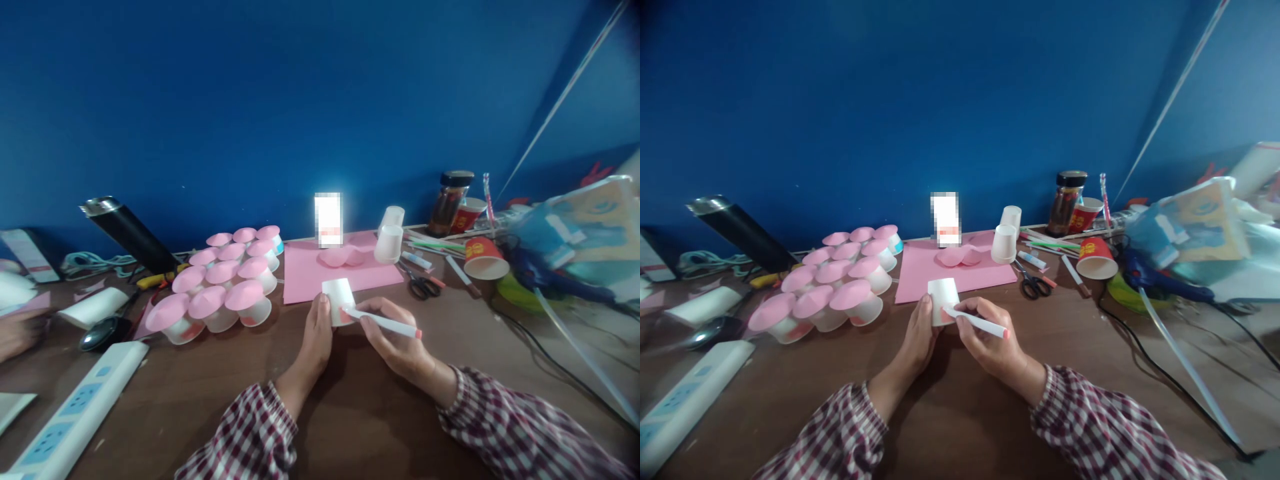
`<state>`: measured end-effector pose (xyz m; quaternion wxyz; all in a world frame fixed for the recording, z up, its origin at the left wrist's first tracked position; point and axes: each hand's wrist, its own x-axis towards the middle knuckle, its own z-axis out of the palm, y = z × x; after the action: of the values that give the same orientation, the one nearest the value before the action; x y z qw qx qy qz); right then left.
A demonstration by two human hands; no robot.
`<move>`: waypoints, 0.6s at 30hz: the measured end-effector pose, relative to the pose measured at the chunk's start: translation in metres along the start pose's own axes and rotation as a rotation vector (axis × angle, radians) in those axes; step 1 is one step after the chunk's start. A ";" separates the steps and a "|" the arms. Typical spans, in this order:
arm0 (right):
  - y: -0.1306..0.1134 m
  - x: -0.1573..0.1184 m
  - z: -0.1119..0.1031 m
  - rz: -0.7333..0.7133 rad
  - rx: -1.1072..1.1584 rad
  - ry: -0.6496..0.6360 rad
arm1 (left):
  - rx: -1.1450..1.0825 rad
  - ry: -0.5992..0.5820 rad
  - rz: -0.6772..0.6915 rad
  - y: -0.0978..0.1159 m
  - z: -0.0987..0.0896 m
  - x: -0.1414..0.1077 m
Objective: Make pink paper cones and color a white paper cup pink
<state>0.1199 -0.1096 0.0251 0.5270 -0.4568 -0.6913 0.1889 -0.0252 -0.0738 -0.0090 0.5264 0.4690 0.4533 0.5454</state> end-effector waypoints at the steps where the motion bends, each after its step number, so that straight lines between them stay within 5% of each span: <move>1: 0.000 0.000 0.000 0.000 0.001 -0.001 | 0.020 -0.014 0.012 0.000 -0.001 0.000; 18: 0.001 -0.002 0.000 0.028 0.005 0.014 | 0.120 -0.060 0.075 0.004 -0.003 -0.002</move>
<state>0.1203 -0.1104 0.0233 0.5305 -0.4664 -0.6805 0.1947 -0.0283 -0.0756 -0.0052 0.4899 0.5325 0.4512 0.5224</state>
